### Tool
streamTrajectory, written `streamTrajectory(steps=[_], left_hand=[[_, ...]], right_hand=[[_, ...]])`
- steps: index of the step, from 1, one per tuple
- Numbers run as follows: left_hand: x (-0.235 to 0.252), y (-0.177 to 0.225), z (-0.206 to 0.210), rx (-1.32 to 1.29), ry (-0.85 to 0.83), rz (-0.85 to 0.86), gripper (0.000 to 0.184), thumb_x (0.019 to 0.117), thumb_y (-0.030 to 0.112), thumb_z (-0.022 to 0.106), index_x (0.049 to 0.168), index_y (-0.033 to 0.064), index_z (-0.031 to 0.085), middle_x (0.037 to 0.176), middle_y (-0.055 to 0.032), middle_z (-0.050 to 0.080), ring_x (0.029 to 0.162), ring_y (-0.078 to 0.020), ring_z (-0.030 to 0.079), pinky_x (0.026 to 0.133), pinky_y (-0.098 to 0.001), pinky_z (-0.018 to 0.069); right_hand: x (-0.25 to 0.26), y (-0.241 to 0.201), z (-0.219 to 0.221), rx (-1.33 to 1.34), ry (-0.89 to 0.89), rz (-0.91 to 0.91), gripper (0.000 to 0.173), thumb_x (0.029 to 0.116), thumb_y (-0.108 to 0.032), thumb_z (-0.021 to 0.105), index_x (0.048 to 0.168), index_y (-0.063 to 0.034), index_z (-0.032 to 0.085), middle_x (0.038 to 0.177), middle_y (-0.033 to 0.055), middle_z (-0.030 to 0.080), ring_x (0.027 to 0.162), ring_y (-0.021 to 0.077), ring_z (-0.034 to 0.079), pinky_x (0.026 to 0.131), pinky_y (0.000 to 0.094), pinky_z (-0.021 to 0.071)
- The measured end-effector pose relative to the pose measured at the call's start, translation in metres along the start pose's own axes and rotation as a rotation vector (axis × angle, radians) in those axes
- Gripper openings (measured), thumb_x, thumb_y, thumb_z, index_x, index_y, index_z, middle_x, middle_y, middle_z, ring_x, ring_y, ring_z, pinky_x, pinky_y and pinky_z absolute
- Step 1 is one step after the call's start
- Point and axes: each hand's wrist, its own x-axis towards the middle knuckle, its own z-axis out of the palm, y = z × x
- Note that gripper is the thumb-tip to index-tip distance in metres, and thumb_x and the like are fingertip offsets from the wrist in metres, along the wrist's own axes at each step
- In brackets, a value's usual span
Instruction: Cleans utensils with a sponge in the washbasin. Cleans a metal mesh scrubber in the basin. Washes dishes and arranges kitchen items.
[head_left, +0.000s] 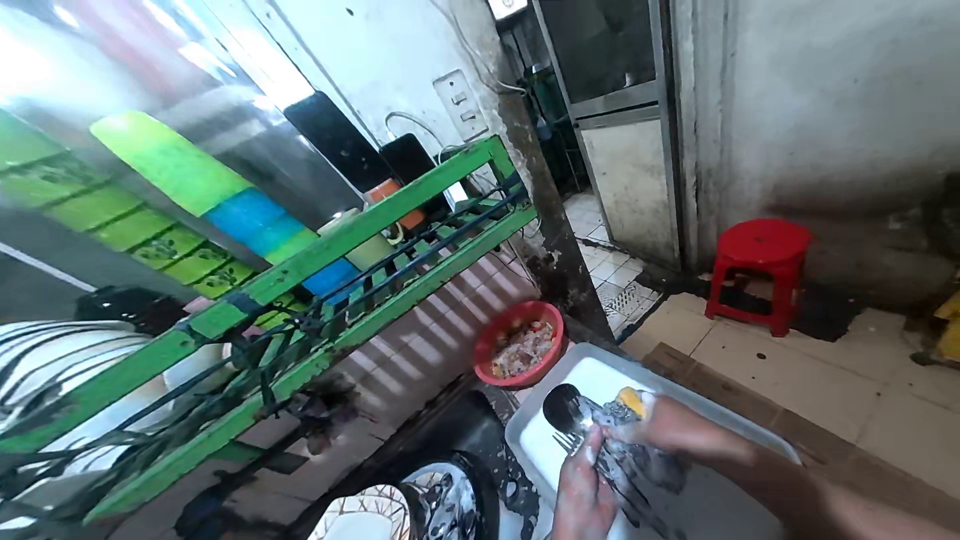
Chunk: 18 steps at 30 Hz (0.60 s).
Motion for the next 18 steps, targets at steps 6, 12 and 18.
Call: streamTrajectory(steps=[6,12,18], left_hand=[[0.003,-0.004,-0.005,0.054,-0.013,-0.013,0.023,0.1080,0.013,0.046,0.107,-0.0008,0.064,0.086,-0.0109,0.069,0.076,-0.0182,0.069,0.070,-0.0342,0.0602],[-0.006,-0.002,-0.003,0.310,-0.074,-0.146,0.023,0.1069,0.012,0.048,0.102,-0.0017,0.067,0.086,-0.0099,0.072,0.063,-0.0111,0.064,0.054,-0.0228,0.0513],[-0.007,0.001,-0.005,0.139,-0.112,-0.197,0.018,0.1030,0.007,0.053,0.096,0.0003,0.067,0.072,-0.0052,0.065,0.059,-0.0125,0.063,0.057,-0.0284,0.0572]], right_hand=[[0.007,0.008,-0.002,-0.123,0.035,0.010,0.059,0.0945,-0.040,0.073,0.134,0.0013,0.057,0.121,0.0251,0.064,0.114,0.0378,0.062,0.099,0.0567,0.0478],[0.026,0.012,-0.016,0.136,0.241,0.068,0.059,0.0922,-0.034,0.078,0.138,-0.0039,0.056,0.122,0.0219,0.065,0.111,0.0345,0.064,0.098,0.0527,0.0505],[0.020,-0.001,-0.037,0.399,0.375,-0.019,0.063,0.0916,-0.031,0.079,0.144,-0.0098,0.050,0.119,0.0197,0.067,0.104,0.0329,0.068,0.091,0.0543,0.0548]])
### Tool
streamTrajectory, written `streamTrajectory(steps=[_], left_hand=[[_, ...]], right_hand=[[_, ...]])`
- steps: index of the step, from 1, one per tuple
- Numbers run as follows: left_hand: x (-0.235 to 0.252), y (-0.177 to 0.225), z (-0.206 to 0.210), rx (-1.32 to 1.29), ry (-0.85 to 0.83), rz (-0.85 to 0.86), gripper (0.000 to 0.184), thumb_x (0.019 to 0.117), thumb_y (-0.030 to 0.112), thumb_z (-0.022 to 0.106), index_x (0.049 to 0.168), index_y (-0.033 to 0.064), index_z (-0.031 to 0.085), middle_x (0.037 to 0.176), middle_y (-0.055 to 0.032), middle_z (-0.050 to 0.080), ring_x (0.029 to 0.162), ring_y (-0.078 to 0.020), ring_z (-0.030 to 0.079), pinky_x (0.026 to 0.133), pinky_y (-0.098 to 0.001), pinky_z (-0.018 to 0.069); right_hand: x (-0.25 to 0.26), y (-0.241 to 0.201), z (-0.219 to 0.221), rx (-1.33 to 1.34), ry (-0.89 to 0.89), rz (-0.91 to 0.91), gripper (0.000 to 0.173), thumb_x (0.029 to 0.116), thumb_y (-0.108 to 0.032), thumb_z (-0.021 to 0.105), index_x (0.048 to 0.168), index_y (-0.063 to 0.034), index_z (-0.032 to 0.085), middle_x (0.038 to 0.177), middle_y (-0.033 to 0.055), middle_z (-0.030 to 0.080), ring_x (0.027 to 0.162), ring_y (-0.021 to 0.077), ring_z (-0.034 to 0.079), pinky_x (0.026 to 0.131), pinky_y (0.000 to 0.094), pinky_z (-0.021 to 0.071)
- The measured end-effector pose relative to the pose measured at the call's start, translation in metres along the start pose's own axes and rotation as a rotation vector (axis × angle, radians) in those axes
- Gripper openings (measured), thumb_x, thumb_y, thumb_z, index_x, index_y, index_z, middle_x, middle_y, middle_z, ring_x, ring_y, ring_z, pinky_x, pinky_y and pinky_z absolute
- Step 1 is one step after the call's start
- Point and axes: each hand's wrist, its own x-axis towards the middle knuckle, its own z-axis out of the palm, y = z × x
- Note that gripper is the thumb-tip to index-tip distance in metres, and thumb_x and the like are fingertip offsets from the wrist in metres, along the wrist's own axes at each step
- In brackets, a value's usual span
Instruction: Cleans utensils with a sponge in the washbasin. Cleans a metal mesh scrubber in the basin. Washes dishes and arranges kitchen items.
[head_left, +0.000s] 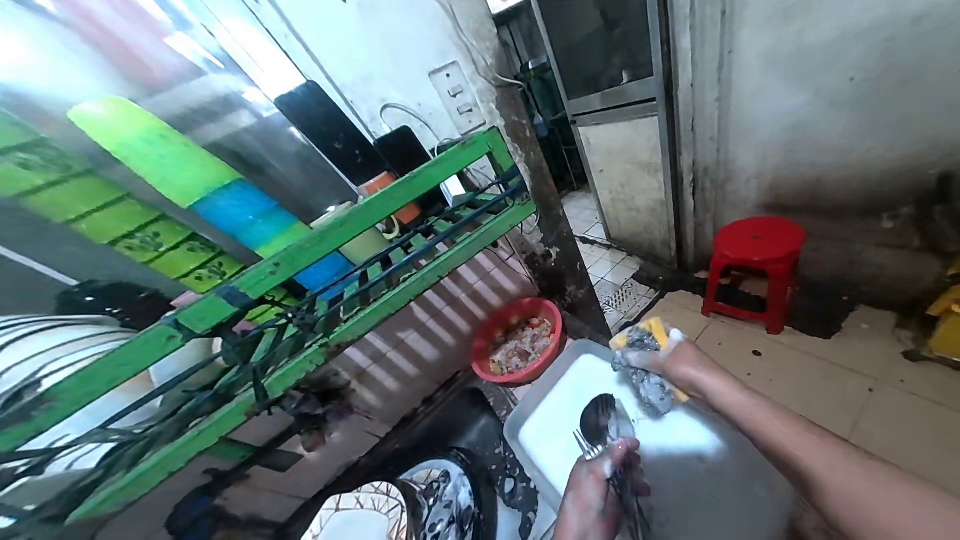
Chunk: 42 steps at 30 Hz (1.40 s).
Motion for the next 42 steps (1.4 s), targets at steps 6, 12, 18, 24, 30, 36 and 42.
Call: streamTrajectory(steps=[6,12,18,24,30,36,42], left_hand=[[0.010,0.001,-0.001,-0.093,0.060,0.035,0.026,0.1085,0.013,0.043,0.097,0.0010,0.063,0.073,-0.0040,0.063,0.056,-0.0100,0.059,0.053,-0.0240,0.0536],[0.007,-0.005,0.009,0.214,0.169,0.083,0.022,0.1071,0.013,0.050,0.096,-0.0016,0.061,0.067,-0.0053,0.060,0.053,-0.0114,0.058,0.051,-0.0260,0.0524],[0.000,-0.006,0.010,0.276,0.310,0.214,0.008,0.0951,-0.002,0.060,0.102,-0.0053,0.061,0.070,-0.0087,0.062,0.057,-0.0131,0.060,0.054,-0.0279,0.0527],[-0.010,-0.002,0.015,0.193,0.283,0.153,0.004,0.0976,0.000,0.060,0.100,-0.0025,0.060,0.066,-0.0055,0.057,0.047,-0.0085,0.049,0.043,-0.0212,0.0425],[-0.015,0.008,0.024,0.155,0.305,0.200,0.005,0.0982,-0.003,0.056,0.102,-0.0047,0.058,0.067,-0.0075,0.060,0.047,-0.0095,0.053,0.044,-0.0218,0.0454],[-0.018,0.007,0.026,0.183,0.275,0.152,0.012,0.1030,0.002,0.053,0.112,-0.0038,0.059,0.073,-0.0068,0.060,0.048,-0.0070,0.050,0.043,-0.0196,0.0429],[-0.021,0.011,0.024,0.155,0.180,0.165,0.010,0.1015,0.002,0.055,0.106,-0.0044,0.061,0.072,-0.0092,0.063,0.050,-0.0104,0.055,0.045,-0.0229,0.0478]], right_hand=[[-0.025,0.019,-0.001,0.130,-0.282,-0.082,0.052,0.0852,-0.011,0.083,0.132,-0.0082,0.060,0.112,0.0111,0.070,0.098,0.0194,0.070,0.086,0.0374,0.0598],[-0.027,0.008,0.020,-0.290,-0.217,-0.067,0.056,0.0861,-0.009,0.080,0.138,-0.0059,0.059,0.126,0.0209,0.065,0.116,0.0327,0.063,0.102,0.0517,0.0484],[-0.029,0.035,0.037,-0.195,-0.305,-0.176,0.056,0.0868,-0.009,0.077,0.138,-0.0021,0.056,0.128,0.0193,0.064,0.119,0.0272,0.063,0.105,0.0455,0.0492],[-0.014,0.012,0.025,-0.392,-0.080,-0.206,0.048,0.0930,-0.009,0.071,0.139,-0.0034,0.059,0.128,0.0238,0.066,0.121,0.0379,0.063,0.106,0.0558,0.0468],[-0.026,0.021,0.029,-0.174,-0.229,-0.216,0.056,0.0881,-0.021,0.081,0.137,-0.0044,0.058,0.123,0.0174,0.067,0.114,0.0262,0.065,0.102,0.0448,0.0511],[-0.012,0.011,0.013,-0.223,0.110,-0.159,0.048,0.0944,-0.010,0.072,0.139,0.0008,0.057,0.124,0.0274,0.066,0.117,0.0412,0.064,0.103,0.0594,0.0469],[-0.012,0.031,0.019,-0.084,-0.178,-0.066,0.066,0.0939,-0.039,0.074,0.148,-0.0100,0.048,0.127,0.0202,0.064,0.114,0.0314,0.064,0.099,0.0513,0.0517]])
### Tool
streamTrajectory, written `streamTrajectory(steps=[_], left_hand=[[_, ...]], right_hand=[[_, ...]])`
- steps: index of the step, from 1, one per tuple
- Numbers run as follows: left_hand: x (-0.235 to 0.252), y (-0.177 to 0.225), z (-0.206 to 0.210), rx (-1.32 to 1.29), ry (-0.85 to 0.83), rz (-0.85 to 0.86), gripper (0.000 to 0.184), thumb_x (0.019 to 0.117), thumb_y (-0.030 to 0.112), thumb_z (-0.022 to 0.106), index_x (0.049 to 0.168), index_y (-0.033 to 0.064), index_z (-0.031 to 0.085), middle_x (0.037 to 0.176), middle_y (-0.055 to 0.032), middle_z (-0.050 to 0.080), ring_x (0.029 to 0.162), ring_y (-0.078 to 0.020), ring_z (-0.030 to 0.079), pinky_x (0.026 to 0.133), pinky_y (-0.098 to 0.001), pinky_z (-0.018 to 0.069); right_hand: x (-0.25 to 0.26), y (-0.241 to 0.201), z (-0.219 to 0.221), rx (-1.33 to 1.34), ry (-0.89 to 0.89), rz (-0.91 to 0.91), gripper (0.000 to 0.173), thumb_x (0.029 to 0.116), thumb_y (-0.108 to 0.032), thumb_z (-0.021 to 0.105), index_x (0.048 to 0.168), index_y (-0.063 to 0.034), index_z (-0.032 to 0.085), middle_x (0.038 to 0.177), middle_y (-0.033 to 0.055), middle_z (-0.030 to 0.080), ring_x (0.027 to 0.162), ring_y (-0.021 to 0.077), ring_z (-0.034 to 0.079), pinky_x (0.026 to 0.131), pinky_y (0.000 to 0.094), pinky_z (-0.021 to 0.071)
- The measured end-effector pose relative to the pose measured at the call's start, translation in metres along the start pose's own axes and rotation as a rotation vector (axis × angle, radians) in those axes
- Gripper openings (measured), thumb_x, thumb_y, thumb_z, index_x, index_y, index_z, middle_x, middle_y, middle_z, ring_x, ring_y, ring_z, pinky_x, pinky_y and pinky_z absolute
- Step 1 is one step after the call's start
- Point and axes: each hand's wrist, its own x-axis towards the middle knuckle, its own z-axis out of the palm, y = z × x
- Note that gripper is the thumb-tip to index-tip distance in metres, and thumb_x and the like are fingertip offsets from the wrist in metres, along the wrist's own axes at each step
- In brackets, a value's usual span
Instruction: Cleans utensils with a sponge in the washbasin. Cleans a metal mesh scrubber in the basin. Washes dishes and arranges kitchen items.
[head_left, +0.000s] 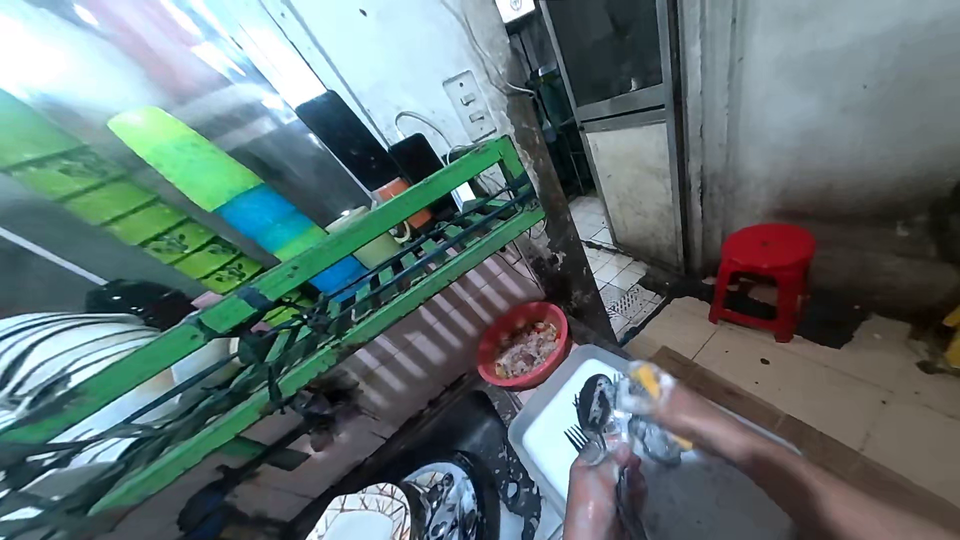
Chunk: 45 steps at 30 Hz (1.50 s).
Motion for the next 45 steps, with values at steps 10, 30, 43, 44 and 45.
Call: streamTrajectory(steps=[10,30,43,44,45], left_hand=[[0.014,-0.008,0.005,0.120,0.137,0.027,0.016,0.1058,0.012,0.054,0.105,-0.0028,0.060,0.068,-0.0045,0.057,0.046,-0.0065,0.046,0.043,-0.0194,0.0396],[0.055,0.017,-0.019,-0.270,0.062,0.076,0.027,0.1094,0.013,0.042,0.104,-0.0033,0.062,0.065,-0.0036,0.057,0.053,-0.0157,0.060,0.060,-0.0358,0.0604],[0.029,0.010,0.023,0.238,0.061,0.032,0.018,0.1038,0.008,0.056,0.112,-0.0060,0.064,0.075,-0.0087,0.064,0.054,-0.0127,0.058,0.050,-0.0260,0.0519],[0.029,0.008,0.023,0.245,0.074,0.033,0.013,0.1030,0.007,0.056,0.104,-0.0044,0.062,0.070,-0.0079,0.062,0.051,-0.0122,0.057,0.048,-0.0253,0.0497],[0.028,0.007,0.024,0.249,0.081,0.025,0.011,0.1026,0.007,0.056,0.099,-0.0030,0.060,0.066,-0.0073,0.060,0.049,-0.0118,0.055,0.047,-0.0246,0.0485]], right_hand=[[0.003,0.002,0.007,0.326,0.159,-0.018,0.045,0.0989,-0.031,0.068,0.134,-0.0065,0.056,0.103,0.0139,0.068,0.086,0.0219,0.068,0.077,0.0419,0.0578],[-0.029,0.012,0.009,-0.814,-0.728,0.071,0.050,0.0963,-0.028,0.071,0.129,0.0063,0.058,0.120,0.0321,0.063,0.114,0.0475,0.061,0.095,0.0672,0.0458],[0.001,-0.005,-0.007,0.058,0.206,-0.047,0.046,0.0890,-0.012,0.079,0.131,-0.0039,0.062,0.116,0.0189,0.068,0.104,0.0299,0.067,0.092,0.0509,0.0547],[-0.001,-0.006,-0.003,0.031,0.158,-0.054,0.046,0.0894,-0.011,0.078,0.131,-0.0028,0.060,0.117,0.0185,0.068,0.105,0.0284,0.067,0.094,0.0483,0.0547],[-0.003,-0.009,-0.001,-0.034,0.114,-0.057,0.048,0.0898,-0.012,0.078,0.133,-0.0016,0.060,0.120,0.0194,0.067,0.110,0.0290,0.066,0.098,0.0479,0.0528]])
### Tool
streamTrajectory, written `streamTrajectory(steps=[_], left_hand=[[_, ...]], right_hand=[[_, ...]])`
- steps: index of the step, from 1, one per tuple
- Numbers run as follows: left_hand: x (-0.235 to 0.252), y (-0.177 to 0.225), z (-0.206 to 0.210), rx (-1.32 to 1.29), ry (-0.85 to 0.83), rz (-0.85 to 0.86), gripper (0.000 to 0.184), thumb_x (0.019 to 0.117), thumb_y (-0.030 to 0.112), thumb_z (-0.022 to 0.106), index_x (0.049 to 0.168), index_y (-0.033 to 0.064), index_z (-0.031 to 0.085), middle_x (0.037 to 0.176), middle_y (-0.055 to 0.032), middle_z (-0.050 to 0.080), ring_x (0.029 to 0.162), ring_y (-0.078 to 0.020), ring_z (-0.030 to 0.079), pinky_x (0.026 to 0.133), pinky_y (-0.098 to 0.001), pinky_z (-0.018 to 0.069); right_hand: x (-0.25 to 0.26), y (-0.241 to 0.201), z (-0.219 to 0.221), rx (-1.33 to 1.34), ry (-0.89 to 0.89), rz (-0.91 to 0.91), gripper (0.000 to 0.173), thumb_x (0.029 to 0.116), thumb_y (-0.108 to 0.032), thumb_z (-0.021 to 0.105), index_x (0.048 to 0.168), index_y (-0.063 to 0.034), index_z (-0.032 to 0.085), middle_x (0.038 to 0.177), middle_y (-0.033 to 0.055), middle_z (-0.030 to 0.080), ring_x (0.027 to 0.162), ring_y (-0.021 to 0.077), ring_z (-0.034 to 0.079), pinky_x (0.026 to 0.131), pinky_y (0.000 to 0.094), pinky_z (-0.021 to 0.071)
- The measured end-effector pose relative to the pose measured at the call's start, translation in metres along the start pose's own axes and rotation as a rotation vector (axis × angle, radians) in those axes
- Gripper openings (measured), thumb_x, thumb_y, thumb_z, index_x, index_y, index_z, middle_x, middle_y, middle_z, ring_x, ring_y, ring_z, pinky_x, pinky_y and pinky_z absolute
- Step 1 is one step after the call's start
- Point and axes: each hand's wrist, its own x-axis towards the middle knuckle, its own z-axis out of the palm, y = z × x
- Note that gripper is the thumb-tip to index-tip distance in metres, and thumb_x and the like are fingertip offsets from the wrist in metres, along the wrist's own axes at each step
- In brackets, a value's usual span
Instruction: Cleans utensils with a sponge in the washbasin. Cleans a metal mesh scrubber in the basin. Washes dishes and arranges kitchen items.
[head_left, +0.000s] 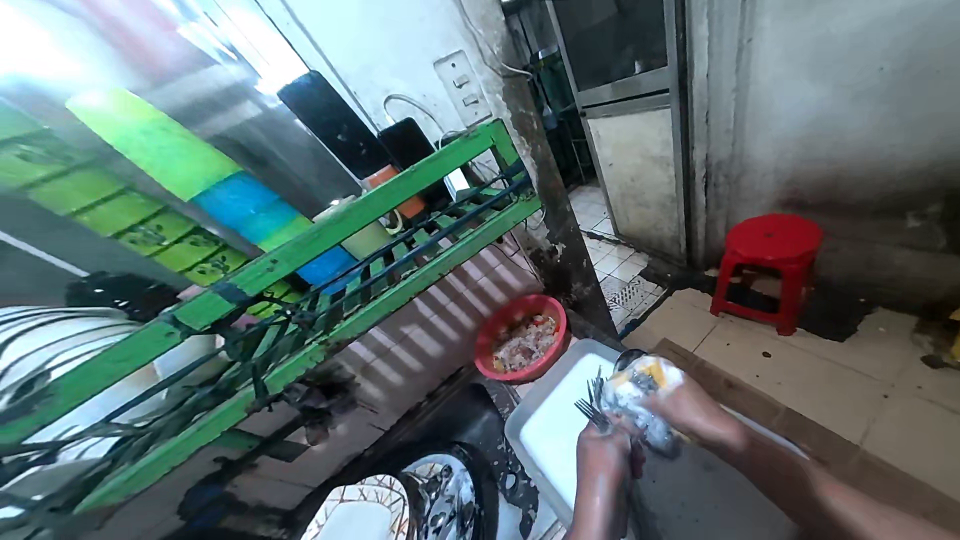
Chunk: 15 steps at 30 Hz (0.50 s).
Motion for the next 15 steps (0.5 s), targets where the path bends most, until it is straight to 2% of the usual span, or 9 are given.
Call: streamTrajectory(steps=[2,5,8,10,12,14,15], left_hand=[[-0.002,-0.004,0.002,-0.025,0.003,-0.022,0.009,0.1030,0.006,0.056,0.102,-0.0030,0.058,0.065,-0.0062,0.057,0.047,-0.0106,0.053,0.045,-0.0230,0.0464],[-0.004,-0.007,0.003,-0.076,0.032,-0.053,0.015,0.1042,0.008,0.055,0.112,-0.0042,0.058,0.071,-0.0075,0.059,0.047,-0.0101,0.052,0.043,-0.0224,0.0452],[-0.006,-0.003,0.001,-0.089,0.028,-0.040,0.016,0.1053,0.007,0.052,0.115,-0.0037,0.057,0.075,-0.0076,0.059,0.050,-0.0102,0.052,0.044,-0.0226,0.0451],[-0.007,-0.003,-0.003,-0.080,0.028,-0.032,0.011,0.1054,0.007,0.051,0.108,-0.0025,0.056,0.070,-0.0066,0.057,0.049,-0.0103,0.052,0.044,-0.0230,0.0450],[-0.009,-0.007,-0.007,-0.074,0.028,-0.034,0.012,0.1051,0.008,0.052,0.105,-0.0027,0.057,0.068,-0.0067,0.057,0.047,-0.0104,0.051,0.043,-0.0230,0.0449],[-0.012,-0.010,-0.008,-0.065,0.024,-0.066,0.014,0.1057,0.011,0.054,0.106,-0.0027,0.059,0.070,-0.0068,0.059,0.047,-0.0099,0.052,0.043,-0.0223,0.0453],[-0.013,-0.010,-0.010,-0.078,0.019,-0.081,0.015,0.1058,0.011,0.054,0.108,-0.0027,0.059,0.071,-0.0067,0.059,0.048,-0.0097,0.051,0.043,-0.0221,0.0451]], right_hand=[[0.002,-0.010,-0.004,-0.165,-0.028,-0.004,0.050,0.0937,-0.015,0.074,0.139,0.0012,0.057,0.131,0.0247,0.063,0.123,0.0367,0.061,0.108,0.0532,0.0448],[0.018,-0.011,-0.006,-0.281,0.111,-0.007,0.050,0.0961,-0.020,0.072,0.139,0.0015,0.058,0.129,0.0282,0.064,0.123,0.0443,0.061,0.106,0.0618,0.0445],[0.010,-0.012,0.002,-0.239,0.065,-0.067,0.049,0.0954,-0.015,0.072,0.139,0.0002,0.057,0.130,0.0259,0.064,0.121,0.0412,0.062,0.105,0.0587,0.0467],[0.003,-0.004,0.011,-0.210,-0.042,-0.105,0.047,0.0929,-0.014,0.072,0.136,-0.0001,0.059,0.125,0.0244,0.066,0.116,0.0369,0.064,0.102,0.0548,0.0491],[0.005,-0.004,0.010,-0.280,-0.109,-0.067,0.049,0.0950,-0.016,0.071,0.139,-0.0010,0.057,0.125,0.0255,0.066,0.117,0.0388,0.064,0.103,0.0562,0.0479],[0.012,-0.007,0.001,-0.420,-0.086,-0.079,0.047,0.0994,-0.019,0.066,0.143,-0.0063,0.056,0.130,0.0241,0.065,0.121,0.0412,0.063,0.104,0.0600,0.0465],[0.017,-0.004,-0.002,-0.439,-0.008,-0.149,0.043,0.0989,-0.017,0.066,0.141,-0.0093,0.059,0.129,0.0211,0.067,0.118,0.0400,0.065,0.102,0.0613,0.0485]])
